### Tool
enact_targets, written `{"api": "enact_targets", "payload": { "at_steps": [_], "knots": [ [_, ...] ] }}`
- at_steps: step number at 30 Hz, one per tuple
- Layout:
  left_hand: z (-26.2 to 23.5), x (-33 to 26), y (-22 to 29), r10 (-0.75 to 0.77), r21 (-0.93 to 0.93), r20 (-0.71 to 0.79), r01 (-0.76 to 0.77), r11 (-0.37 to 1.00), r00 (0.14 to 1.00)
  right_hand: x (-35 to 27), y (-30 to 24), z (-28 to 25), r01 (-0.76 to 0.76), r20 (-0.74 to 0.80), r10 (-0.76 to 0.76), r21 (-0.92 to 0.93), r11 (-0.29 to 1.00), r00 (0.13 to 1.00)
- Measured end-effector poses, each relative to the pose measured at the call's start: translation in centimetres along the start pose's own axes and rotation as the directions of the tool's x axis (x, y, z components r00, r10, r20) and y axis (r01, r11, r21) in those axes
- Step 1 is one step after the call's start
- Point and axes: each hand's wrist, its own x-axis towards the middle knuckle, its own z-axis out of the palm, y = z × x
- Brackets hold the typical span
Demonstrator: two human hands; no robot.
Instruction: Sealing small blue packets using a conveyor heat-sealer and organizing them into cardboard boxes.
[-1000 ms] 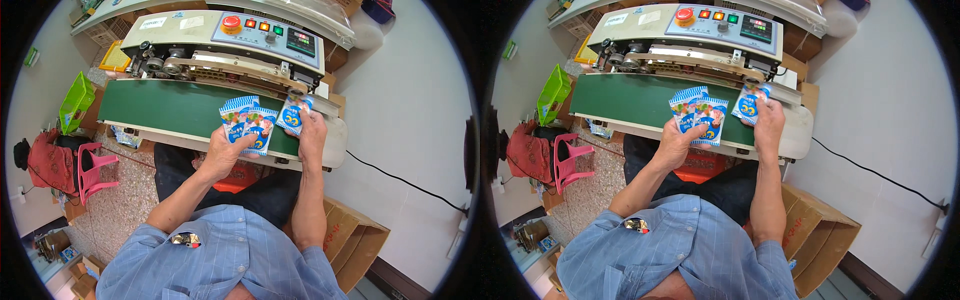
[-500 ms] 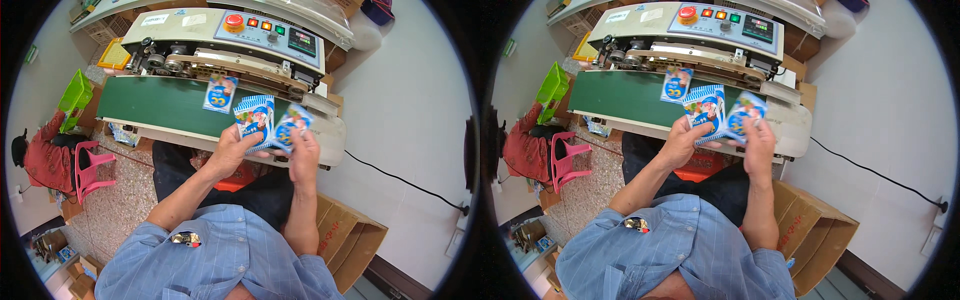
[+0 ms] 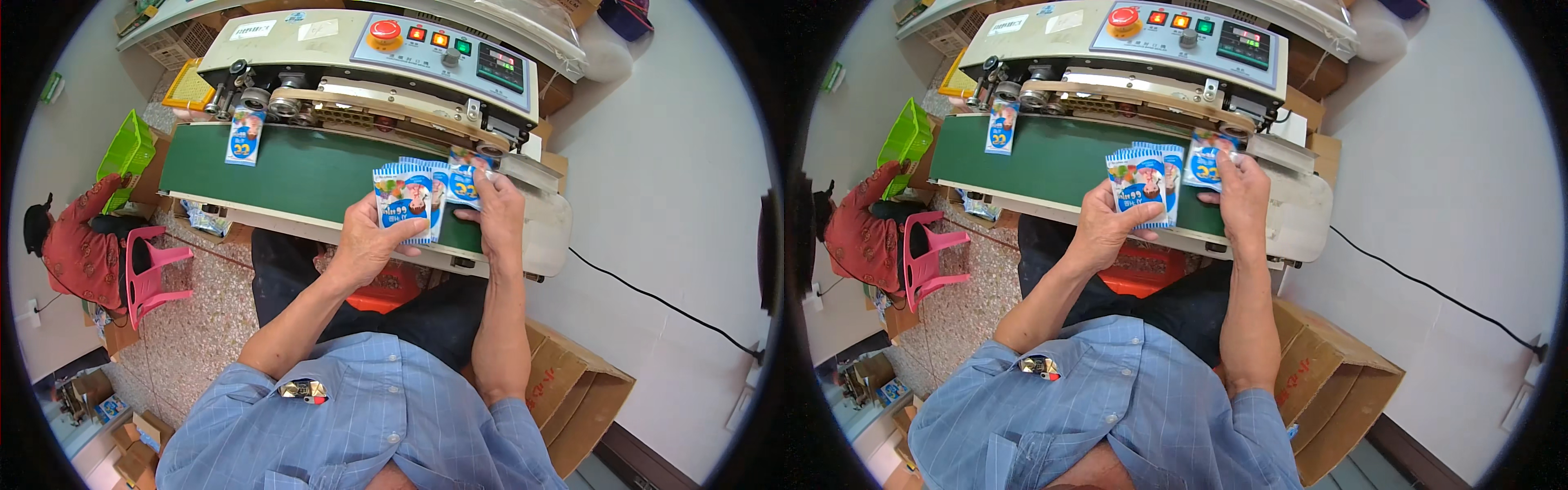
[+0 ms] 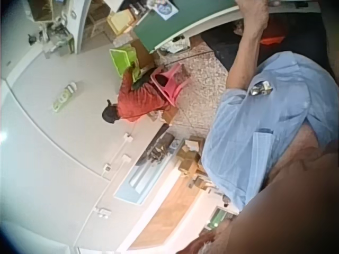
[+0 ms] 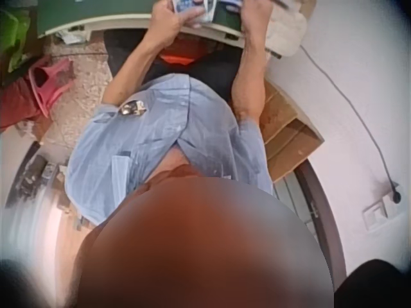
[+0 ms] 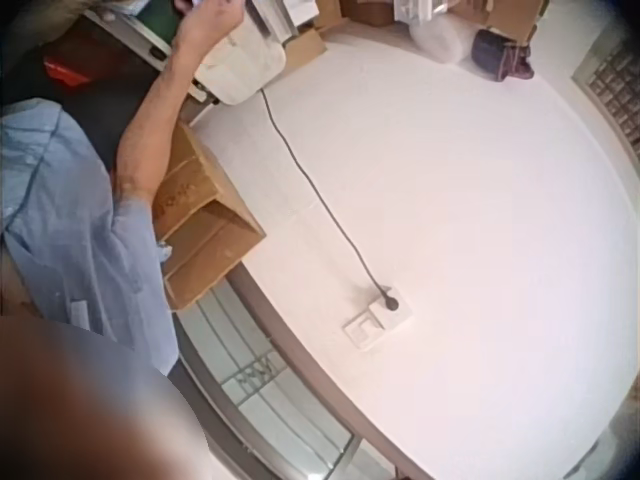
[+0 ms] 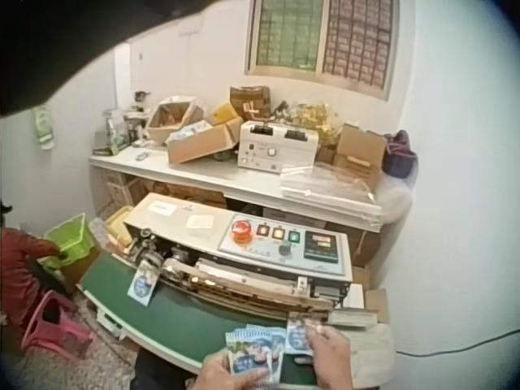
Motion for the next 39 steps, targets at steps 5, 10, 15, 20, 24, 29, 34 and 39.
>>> {"api": "enact_targets", "payload": {
  "at_steps": [5,10,15,20,24,29,34,39],
  "knots": [
    [-0.1,0.0,-0.1,0.019,-0.011,-0.018,-0.019,1.000,1.000,-3.5,0.4,0.6,0.124,0.000,-0.124,0.040,0.991,0.992],
    [0.6,-0.4,-0.6,-0.041,0.000,0.076,0.041,0.999,0.996,-5.7,1.7,0.3,0.151,0.191,-0.170,0.110,0.982,0.967],
    [0.3,-0.3,-1.2,-0.054,-0.032,0.078,0.057,0.998,0.996,-5.6,1.7,-1.6,0.138,-0.047,-0.130,0.266,0.954,0.990],
    [0.0,-0.4,-0.9,-0.062,-0.062,0.151,0.072,0.996,0.987,-2.9,1.9,-4.7,0.125,-0.230,-0.078,0.195,0.973,0.970],
    [0.5,-0.3,-1.0,-0.060,-0.161,0.258,0.104,0.981,0.964,-0.7,1.4,-4.5,0.096,-0.181,-0.070,0.145,0.985,0.981],
    [0.4,0.0,-0.8,-0.088,-0.062,0.174,0.100,0.993,0.981,0.4,0.3,-1.7,0.002,-0.059,0.002,0.064,0.998,0.998],
    [0.7,0.3,-0.4,-0.042,-0.056,0.085,0.047,0.997,0.995,-2.1,0.5,-0.8,0.194,-0.107,-0.192,0.012,0.981,0.976],
    [0.9,0.4,-1.0,-0.030,-0.011,0.090,0.031,0.999,0.995,-6.2,1.9,0.1,0.188,0.305,-0.223,0.141,0.972,0.926]
  ]
}}
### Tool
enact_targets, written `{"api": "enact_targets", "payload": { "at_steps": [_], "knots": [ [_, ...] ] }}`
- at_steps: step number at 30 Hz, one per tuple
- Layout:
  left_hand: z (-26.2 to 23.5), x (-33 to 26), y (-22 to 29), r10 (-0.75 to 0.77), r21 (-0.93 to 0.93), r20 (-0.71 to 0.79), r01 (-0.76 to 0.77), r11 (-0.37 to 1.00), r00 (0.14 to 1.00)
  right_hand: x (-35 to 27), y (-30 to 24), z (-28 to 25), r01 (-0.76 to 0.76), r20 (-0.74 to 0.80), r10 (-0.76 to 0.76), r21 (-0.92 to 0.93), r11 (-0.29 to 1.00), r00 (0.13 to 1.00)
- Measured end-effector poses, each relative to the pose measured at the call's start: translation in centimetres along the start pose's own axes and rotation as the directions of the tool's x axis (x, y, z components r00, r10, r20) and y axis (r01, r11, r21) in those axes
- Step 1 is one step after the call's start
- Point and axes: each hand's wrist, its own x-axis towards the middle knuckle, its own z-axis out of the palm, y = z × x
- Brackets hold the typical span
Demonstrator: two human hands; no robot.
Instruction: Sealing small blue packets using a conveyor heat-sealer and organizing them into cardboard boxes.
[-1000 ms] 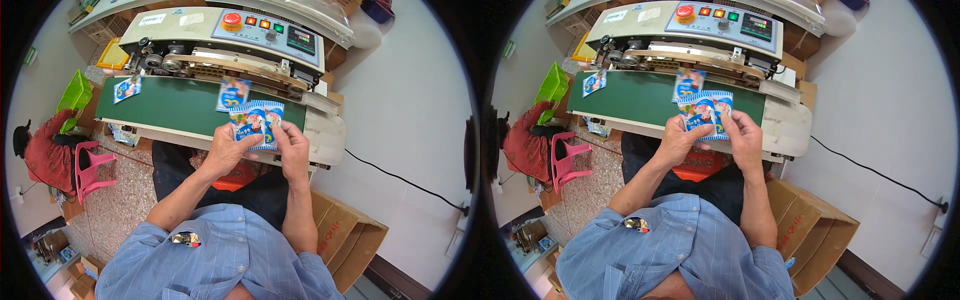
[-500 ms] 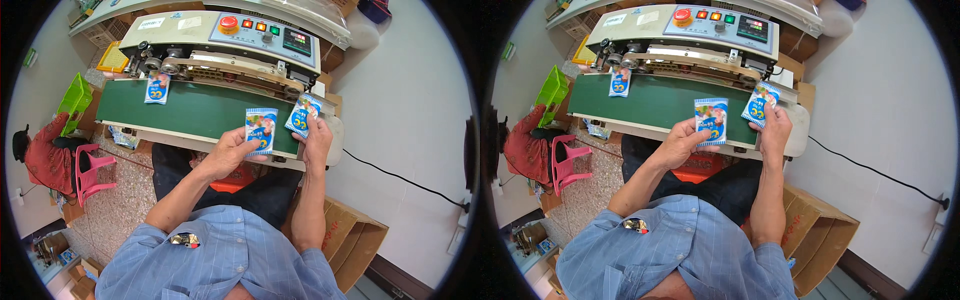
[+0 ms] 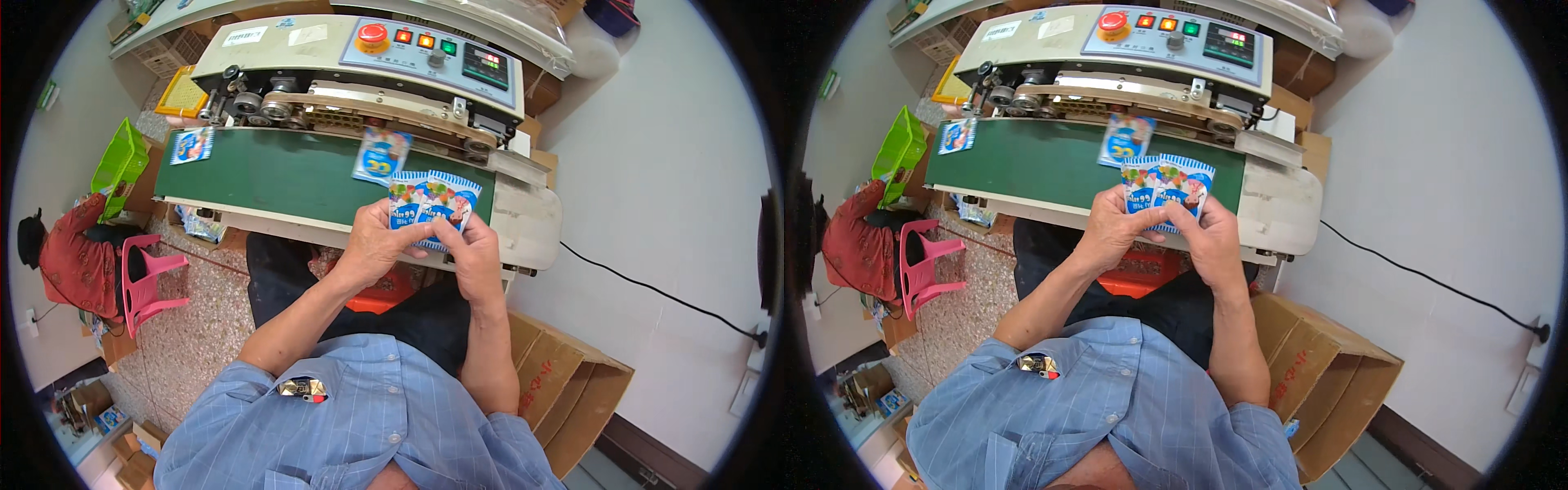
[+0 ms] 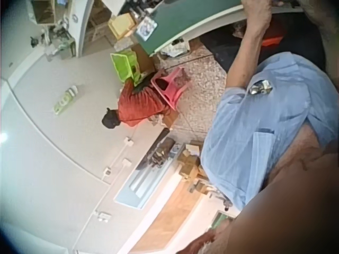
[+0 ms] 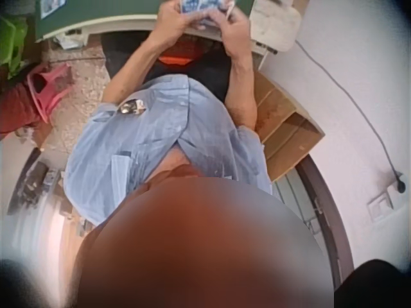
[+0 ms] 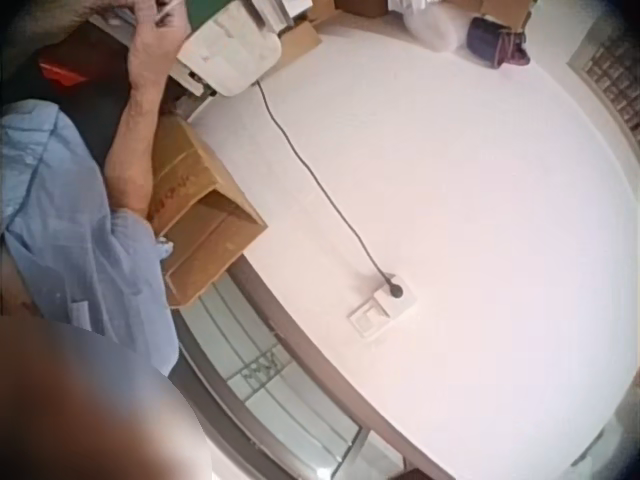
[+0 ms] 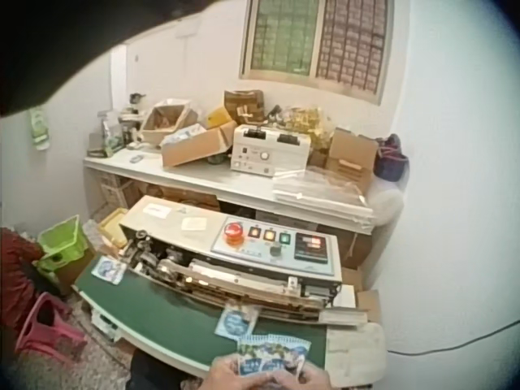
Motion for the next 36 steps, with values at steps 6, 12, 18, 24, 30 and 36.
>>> {"api": "enact_targets", "payload": {
  "at_steps": [6,12,18,24,30,36],
  "knots": [
    [0.0,-0.3,0.2,-0.035,-0.017,0.038,0.035,0.999,0.999,0.3,-1.4,-4.2,-0.112,-0.409,0.173,0.167,0.979,0.896],
    [-0.5,-0.9,0.9,-0.157,0.067,0.009,0.156,0.986,0.988,3.8,-1.5,-6.1,-0.224,-0.397,0.235,0.075,0.972,0.887],
    [-0.8,-0.5,0.2,-0.158,0.076,0.094,0.152,0.986,0.983,6.1,-1.9,-4.0,-0.341,-0.283,0.296,-0.122,0.932,0.912],
    [-0.4,-0.2,-0.2,-0.195,0.057,0.176,0.188,0.980,0.965,1.9,-1.3,-1.3,-0.183,-0.318,0.125,-0.160,0.970,0.940],
    [0.7,-0.7,-0.3,-0.254,0.104,0.316,0.233,0.967,0.914,-1.0,0.0,-0.8,-0.146,-0.133,0.155,0.070,0.987,0.979],
    [0.1,-1.5,-1.9,-0.328,0.162,0.287,0.292,0.943,0.900,2.4,-1.8,-5.2,-0.158,-0.423,0.182,0.091,0.983,0.888]
  ]
}}
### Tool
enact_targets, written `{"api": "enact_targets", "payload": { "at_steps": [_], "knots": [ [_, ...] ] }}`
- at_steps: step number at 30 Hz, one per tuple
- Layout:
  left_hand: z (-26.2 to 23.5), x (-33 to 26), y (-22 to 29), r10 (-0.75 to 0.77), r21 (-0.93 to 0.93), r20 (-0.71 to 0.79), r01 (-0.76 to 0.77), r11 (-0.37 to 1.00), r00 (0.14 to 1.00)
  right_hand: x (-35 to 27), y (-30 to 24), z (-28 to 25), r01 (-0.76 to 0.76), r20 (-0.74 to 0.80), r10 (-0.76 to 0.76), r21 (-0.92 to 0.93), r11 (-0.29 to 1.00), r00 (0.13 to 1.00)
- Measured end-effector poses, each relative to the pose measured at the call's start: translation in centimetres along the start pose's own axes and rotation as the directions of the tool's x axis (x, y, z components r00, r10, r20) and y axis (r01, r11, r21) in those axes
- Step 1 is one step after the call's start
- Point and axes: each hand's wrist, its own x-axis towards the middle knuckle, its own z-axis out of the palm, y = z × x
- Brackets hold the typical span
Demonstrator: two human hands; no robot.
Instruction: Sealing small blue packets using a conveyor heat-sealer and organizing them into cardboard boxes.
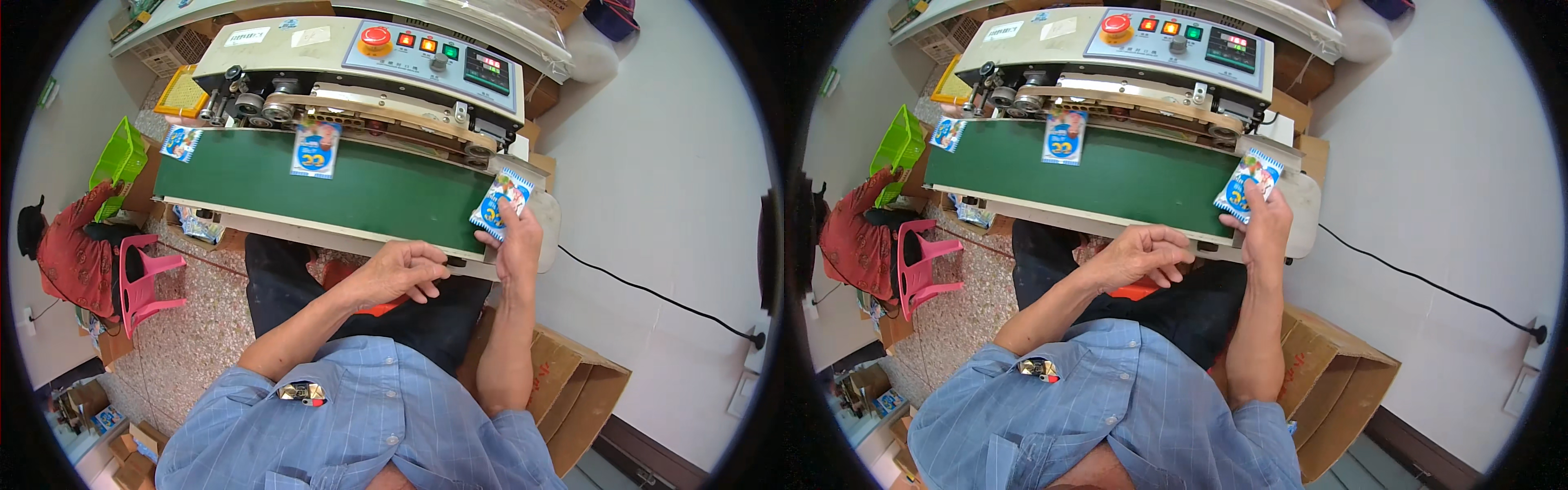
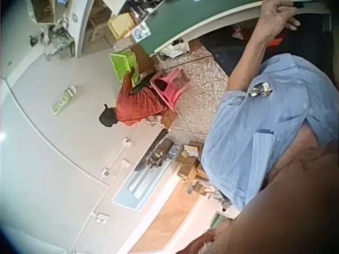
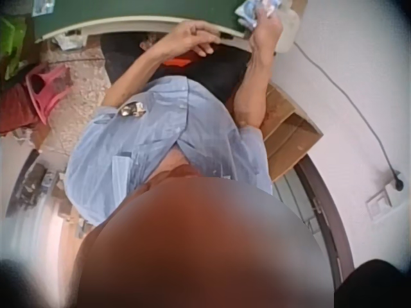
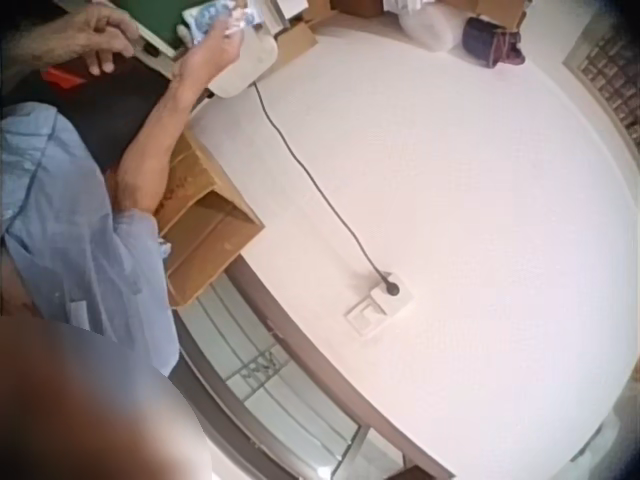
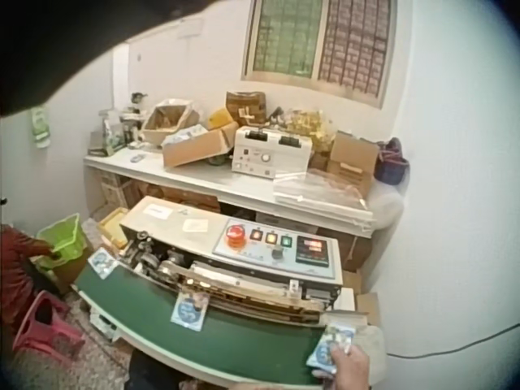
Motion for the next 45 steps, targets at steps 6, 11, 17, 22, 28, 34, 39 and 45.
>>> {"api": "enact_targets", "payload": {
  "at_steps": [6,11,17,22,28,34,39,45],
  "knots": [
    [-0.3,-0.1,-2.5,-0.059,0.039,0.000,0.059,0.997,0.998,2.7,0.0,2.2,-0.020,0.016,0.021,-0.077,0.997,1.000],
    [-0.6,0.0,-4.0,-0.109,0.060,0.022,0.107,0.992,0.994,3.4,0.5,3.6,-0.053,0.079,0.058,-0.064,0.997,0.995],
    [-1.1,0.1,-6.4,-0.097,0.097,-0.027,0.100,0.990,0.995,0.4,0.5,3.3,-0.023,0.075,0.034,-0.140,0.990,0.997],
    [-3.8,1.0,-11.4,-0.131,0.195,-0.159,0.161,0.968,0.979,-7.4,-2.1,0.7,0.110,-0.006,-0.113,-0.176,0.978,0.994],
    [-13.1,0.2,-23.3,0.003,0.316,-0.393,0.132,0.940,0.920,-19.7,-9.4,-6.5,0.229,-0.236,-0.392,-0.511,0.828,0.889],
    [-15.0,0.3,-25.6,0.043,0.310,-0.386,0.085,0.947,0.922,-29.2,-10.3,-18.3,-0.121,-0.555,-0.386,-0.669,0.733,0.737],
    [-13.9,0.1,-25.4,0.031,0.336,-0.421,0.123,0.934,0.907,-34.3,1.6,-32.1,-0.464,-0.524,-0.006,-0.758,0.459,0.851],
    [-13.9,-0.5,-25.1,-0.016,0.238,-0.478,0.147,0.960,0.878,-34.6,9.5,-33.2,-0.371,-0.409,0.148,-0.900,-0.229,0.901]
  ]
}}
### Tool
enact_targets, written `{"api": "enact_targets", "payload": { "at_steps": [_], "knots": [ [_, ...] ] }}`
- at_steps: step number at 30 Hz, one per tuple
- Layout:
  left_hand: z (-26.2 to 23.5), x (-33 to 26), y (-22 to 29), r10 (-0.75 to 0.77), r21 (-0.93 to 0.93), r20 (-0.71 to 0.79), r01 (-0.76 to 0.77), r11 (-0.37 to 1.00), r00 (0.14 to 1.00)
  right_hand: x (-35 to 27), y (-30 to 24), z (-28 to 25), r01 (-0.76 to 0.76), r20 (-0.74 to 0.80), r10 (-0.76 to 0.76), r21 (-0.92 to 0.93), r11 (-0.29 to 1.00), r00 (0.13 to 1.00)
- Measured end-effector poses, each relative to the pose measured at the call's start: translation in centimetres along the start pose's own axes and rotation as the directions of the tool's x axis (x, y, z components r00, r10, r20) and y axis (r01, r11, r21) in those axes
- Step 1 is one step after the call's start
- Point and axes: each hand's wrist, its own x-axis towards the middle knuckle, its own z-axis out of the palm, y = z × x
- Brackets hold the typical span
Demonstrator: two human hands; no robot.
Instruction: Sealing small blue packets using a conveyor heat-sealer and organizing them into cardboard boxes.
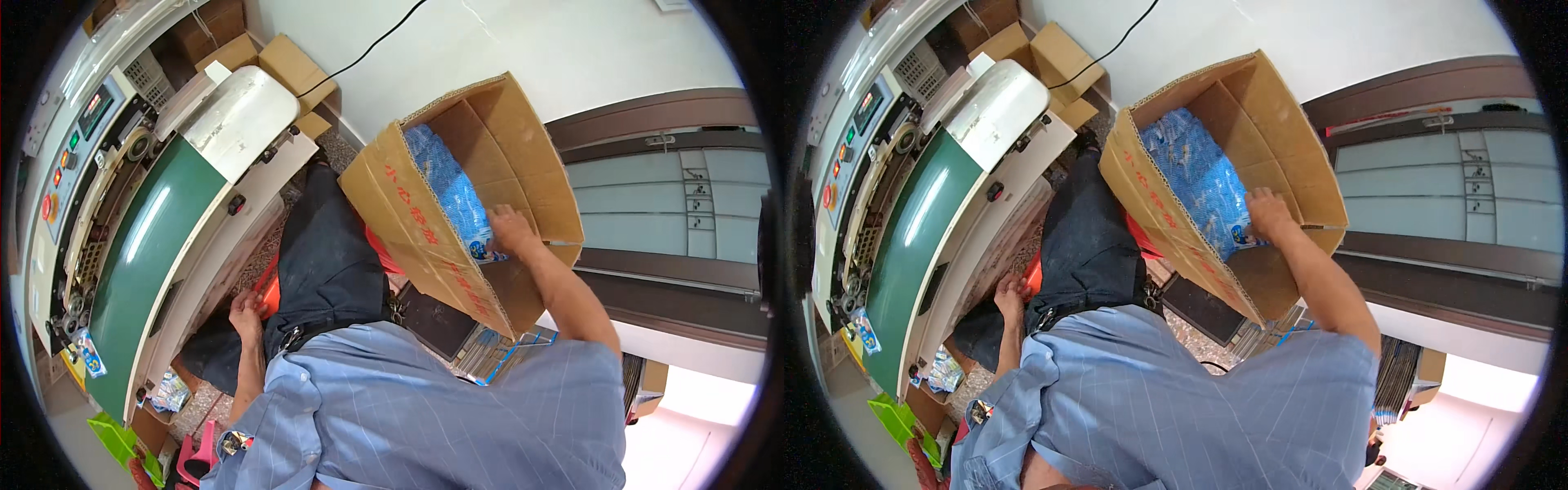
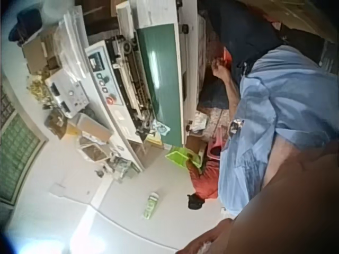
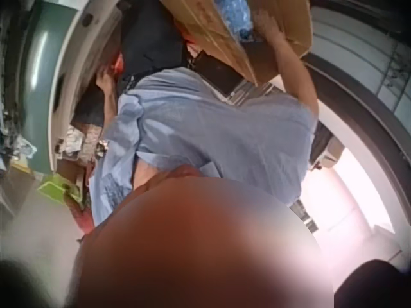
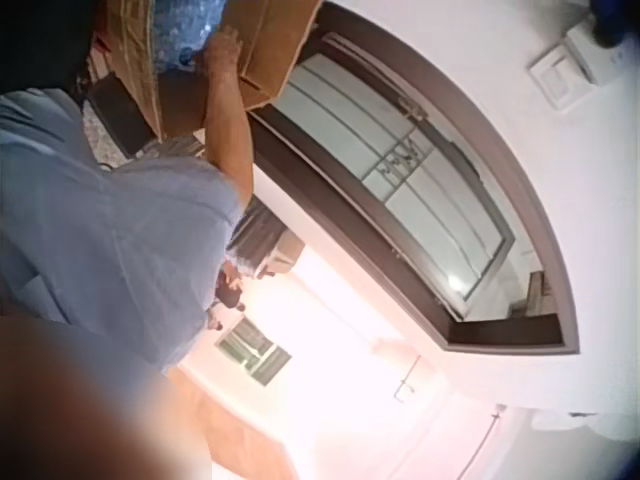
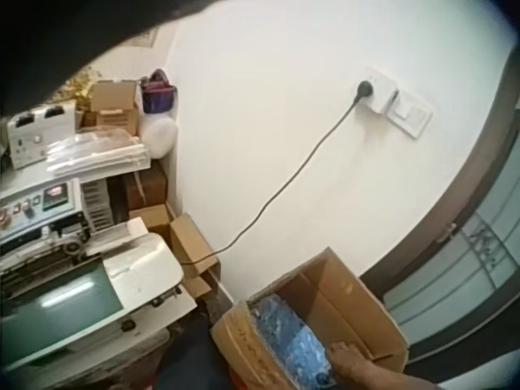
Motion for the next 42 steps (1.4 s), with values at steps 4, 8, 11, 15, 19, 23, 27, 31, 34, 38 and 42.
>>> {"api": "enact_targets", "payload": {
  "at_steps": [4,8,11,15,19,23,27,31,34,38,42],
  "knots": [
    [-0.1,0.1,0.1,-0.002,-0.001,0.017,0.002,1.000,1.000,1.8,-0.7,3.0,0.177,0.254,-0.068,-0.434,0.884,0.965],
    [-0.7,0.4,-1.1,0.018,-0.021,0.022,-0.018,1.000,1.000,2.6,0.5,7.5,0.293,0.422,0.018,-0.658,0.694,0.906],
    [0.0,-0.5,0.3,-0.003,0.004,-0.002,0.003,1.000,1.000,2.3,0.0,7.8,0.203,0.415,0.091,-0.610,0.766,0.905],
    [-0.1,-0.1,0.0,0.025,-0.046,0.025,-0.023,0.999,0.999,2.2,0.2,8.4,0.094,0.374,0.160,-0.576,0.812,0.914],
    [0.0,-0.2,0.4,-0.010,0.048,-0.017,0.011,0.999,1.000,1.6,-1.3,6.0,-0.032,0.359,0.158,-0.333,0.943,0.920],
    [1.2,-0.4,1.8,0.010,0.058,0.030,-0.011,0.998,1.000,2.3,0.1,5.5,-0.121,0.496,0.212,-0.210,0.970,0.842],
    [0.1,-0.4,1.5,-0.009,0.017,0.012,0.009,1.000,1.000,3.2,0.5,3.1,-0.133,0.451,0.229,-0.236,0.963,0.862],
    [2.2,-2.5,4.6,0.026,0.174,0.062,-0.036,0.984,0.998,1.7,-1.6,-9.1,-0.311,0.338,0.342,-0.143,0.939,0.877],
    [5.0,-5.6,9.6,0.306,0.139,0.248,-0.346,0.928,0.919,-0.8,-3.5,-17.5,-0.318,-0.025,0.317,-0.029,0.948,0.948],
    [9.8,-11.4,22.4,0.503,-0.064,0.418,-0.528,0.847,0.757,-4.3,-11.0,-28.2,-0.085,-0.307,0.098,0.056,0.995,0.947],
    [11.0,-13.7,31.1,0.592,-0.113,0.616,-0.685,0.720,0.520,-2.9,-21.1,-32.3,0.439,-0.327,-0.464,-0.150,0.886,0.824]
  ]
}}
